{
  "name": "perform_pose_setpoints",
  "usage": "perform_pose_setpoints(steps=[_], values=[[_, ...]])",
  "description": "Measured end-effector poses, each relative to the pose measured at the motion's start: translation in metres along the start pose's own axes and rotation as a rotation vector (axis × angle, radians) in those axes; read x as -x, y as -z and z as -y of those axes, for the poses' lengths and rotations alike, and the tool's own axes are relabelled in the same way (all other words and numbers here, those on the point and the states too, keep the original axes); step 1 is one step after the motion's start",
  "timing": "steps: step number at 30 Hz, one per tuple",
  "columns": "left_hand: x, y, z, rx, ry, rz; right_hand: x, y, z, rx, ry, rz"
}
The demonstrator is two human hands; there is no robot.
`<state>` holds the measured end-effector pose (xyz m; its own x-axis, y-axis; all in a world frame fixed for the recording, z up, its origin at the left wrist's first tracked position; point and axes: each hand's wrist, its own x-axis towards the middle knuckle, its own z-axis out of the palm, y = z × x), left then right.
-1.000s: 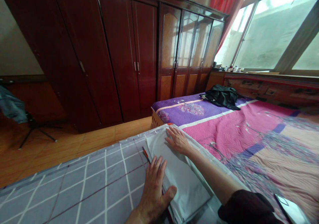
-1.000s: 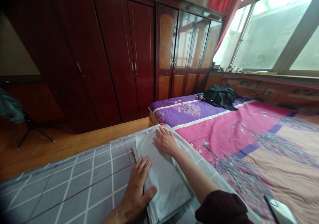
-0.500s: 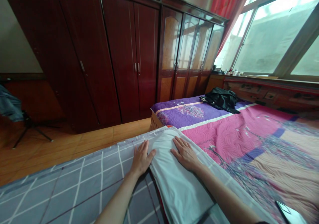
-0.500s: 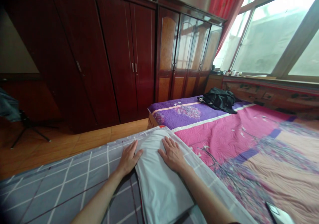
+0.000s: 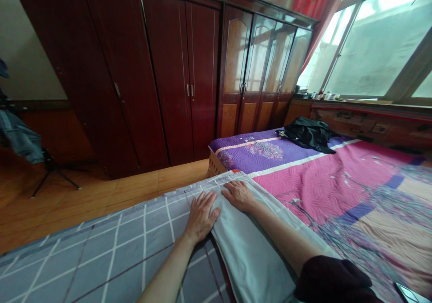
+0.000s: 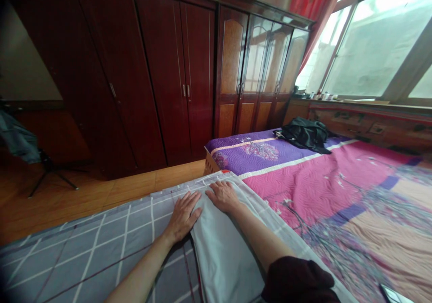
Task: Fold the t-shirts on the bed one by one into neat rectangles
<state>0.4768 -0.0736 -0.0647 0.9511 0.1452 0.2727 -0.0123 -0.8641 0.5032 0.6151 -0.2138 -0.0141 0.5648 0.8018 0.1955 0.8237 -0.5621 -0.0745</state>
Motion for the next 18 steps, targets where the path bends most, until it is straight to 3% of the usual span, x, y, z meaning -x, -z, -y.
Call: perform_pose_setpoints(steps=[9,18], values=[[0.002,0.003,-0.002,-0.008,0.028,0.021,0.011,-0.002,-0.012,0.014,-0.018,-0.001],[0.002,0.005,-0.004,-0.012,0.030,0.013,0.086,-0.006,-0.040,0.025,-0.110,-0.013]])
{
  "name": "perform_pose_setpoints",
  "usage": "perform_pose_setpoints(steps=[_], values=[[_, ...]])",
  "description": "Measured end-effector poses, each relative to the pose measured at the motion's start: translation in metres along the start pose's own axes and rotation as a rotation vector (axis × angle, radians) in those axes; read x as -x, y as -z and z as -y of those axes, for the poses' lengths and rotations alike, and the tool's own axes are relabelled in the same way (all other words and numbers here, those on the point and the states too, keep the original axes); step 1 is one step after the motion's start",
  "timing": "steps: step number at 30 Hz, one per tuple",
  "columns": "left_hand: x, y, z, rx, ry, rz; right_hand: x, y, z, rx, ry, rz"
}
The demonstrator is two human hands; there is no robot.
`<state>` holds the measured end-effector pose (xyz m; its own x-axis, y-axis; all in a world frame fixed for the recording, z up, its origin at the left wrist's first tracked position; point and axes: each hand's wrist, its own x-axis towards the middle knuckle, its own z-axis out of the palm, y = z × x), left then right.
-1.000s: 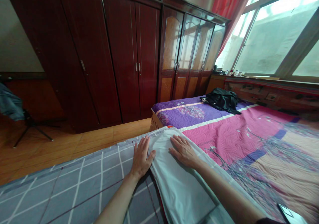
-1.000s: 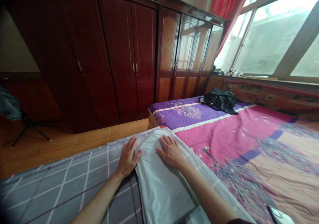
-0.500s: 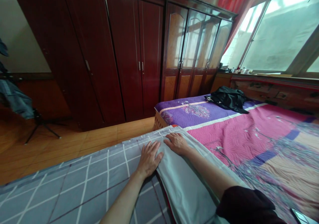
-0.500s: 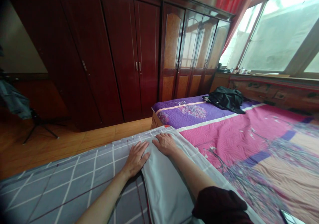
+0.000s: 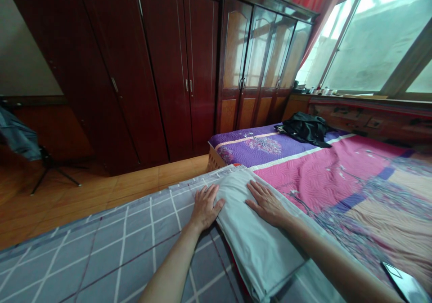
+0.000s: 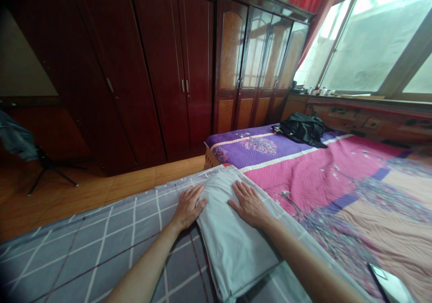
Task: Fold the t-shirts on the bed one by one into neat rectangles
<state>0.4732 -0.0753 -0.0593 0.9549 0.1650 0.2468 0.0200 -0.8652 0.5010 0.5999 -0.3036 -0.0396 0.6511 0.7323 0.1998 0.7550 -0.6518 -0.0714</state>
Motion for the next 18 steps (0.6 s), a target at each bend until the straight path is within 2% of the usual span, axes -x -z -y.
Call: perform_pose_setpoints(steps=[4,8,12,15,18], values=[[0.001,0.000,0.000,0.000,-0.003,-0.006,0.017,0.006,0.009,0.011,-0.046,-0.017],[0.001,-0.001,0.001,0.008,-0.011,0.007,0.011,0.011,0.048,-0.011,0.009,-0.052],[0.001,-0.001,0.001,-0.018,-0.009,0.006,0.005,0.010,0.078,-0.039,0.053,0.022],[0.001,0.000,0.001,-0.029,-0.010,0.003,0.017,0.011,0.073,-0.051,0.060,0.048],[0.002,-0.001,0.002,-0.029,-0.012,0.003,0.049,0.012,0.052,-0.049,0.038,0.062]])
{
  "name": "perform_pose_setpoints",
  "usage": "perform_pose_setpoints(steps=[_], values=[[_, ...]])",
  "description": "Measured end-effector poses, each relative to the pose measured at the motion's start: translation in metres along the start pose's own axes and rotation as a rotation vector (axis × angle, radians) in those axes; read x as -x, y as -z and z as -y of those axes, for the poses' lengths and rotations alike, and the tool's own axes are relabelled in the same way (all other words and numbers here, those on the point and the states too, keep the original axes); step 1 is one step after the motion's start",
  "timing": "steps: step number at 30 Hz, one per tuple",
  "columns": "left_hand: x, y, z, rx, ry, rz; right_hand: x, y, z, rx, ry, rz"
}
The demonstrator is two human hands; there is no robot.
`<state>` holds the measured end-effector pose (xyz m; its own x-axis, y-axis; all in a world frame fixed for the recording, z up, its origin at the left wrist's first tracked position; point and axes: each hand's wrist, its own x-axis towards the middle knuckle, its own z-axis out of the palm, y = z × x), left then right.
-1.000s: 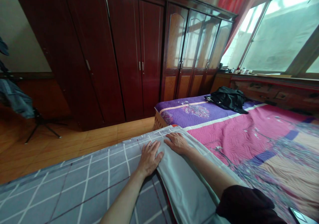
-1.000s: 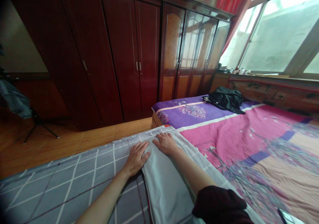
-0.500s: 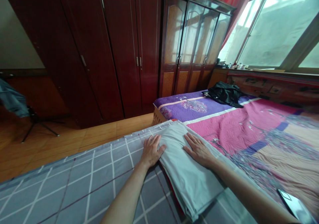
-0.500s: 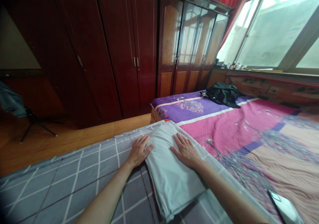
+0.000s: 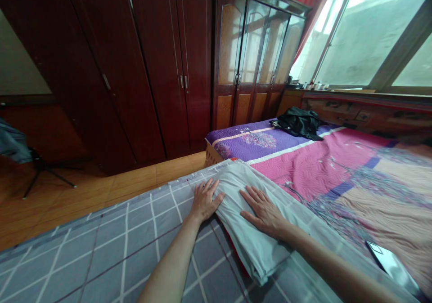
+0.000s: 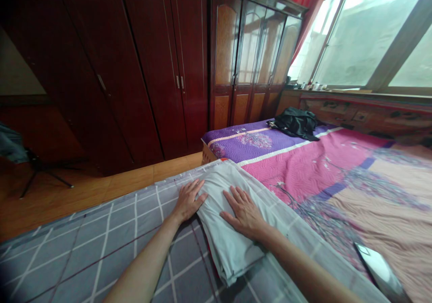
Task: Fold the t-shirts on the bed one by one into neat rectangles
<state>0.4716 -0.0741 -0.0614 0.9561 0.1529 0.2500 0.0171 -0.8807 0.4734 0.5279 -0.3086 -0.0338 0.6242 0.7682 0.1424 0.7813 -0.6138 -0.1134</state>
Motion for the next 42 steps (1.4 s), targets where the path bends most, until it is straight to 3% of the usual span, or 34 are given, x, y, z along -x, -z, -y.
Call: perform_pose_setpoints(steps=[4,7,11,13,15,18,28,33,36,39,42], values=[[-0.001,0.001,0.001,0.003,0.030,0.021,0.054,-0.006,-0.028,0.026,-0.051,-0.070],[0.000,0.010,-0.015,-0.021,0.043,0.013,0.075,-0.008,-0.037,0.038,-0.113,-0.120],[0.011,0.022,-0.066,-0.028,-0.164,-0.058,0.065,-0.009,-0.029,0.038,-0.155,-0.170],[0.019,0.021,-0.090,-0.014,-0.307,-0.003,0.056,-0.013,-0.024,0.052,-0.153,-0.184],[0.025,0.014,-0.103,0.006,-0.361,0.102,0.050,-0.018,-0.020,0.062,-0.145,-0.184],[0.030,0.003,-0.104,0.016,-0.327,0.204,0.050,-0.024,-0.020,0.071,-0.136,-0.199],[0.038,0.001,-0.087,-0.011,-0.191,0.222,0.058,-0.020,-0.029,0.096,-0.361,-0.216],[0.062,0.004,-0.087,-0.012,-0.067,0.224,0.060,-0.016,-0.033,0.056,-0.423,-0.202],[0.083,0.006,-0.094,0.018,-0.073,0.220,0.057,-0.005,-0.026,0.066,-0.453,-0.190],[0.097,0.001,-0.101,0.026,-0.103,0.206,0.040,0.011,-0.007,0.035,-0.354,-0.179],[0.101,-0.010,-0.103,0.017,-0.067,0.204,0.007,0.019,0.017,-0.073,-0.054,-0.087]])
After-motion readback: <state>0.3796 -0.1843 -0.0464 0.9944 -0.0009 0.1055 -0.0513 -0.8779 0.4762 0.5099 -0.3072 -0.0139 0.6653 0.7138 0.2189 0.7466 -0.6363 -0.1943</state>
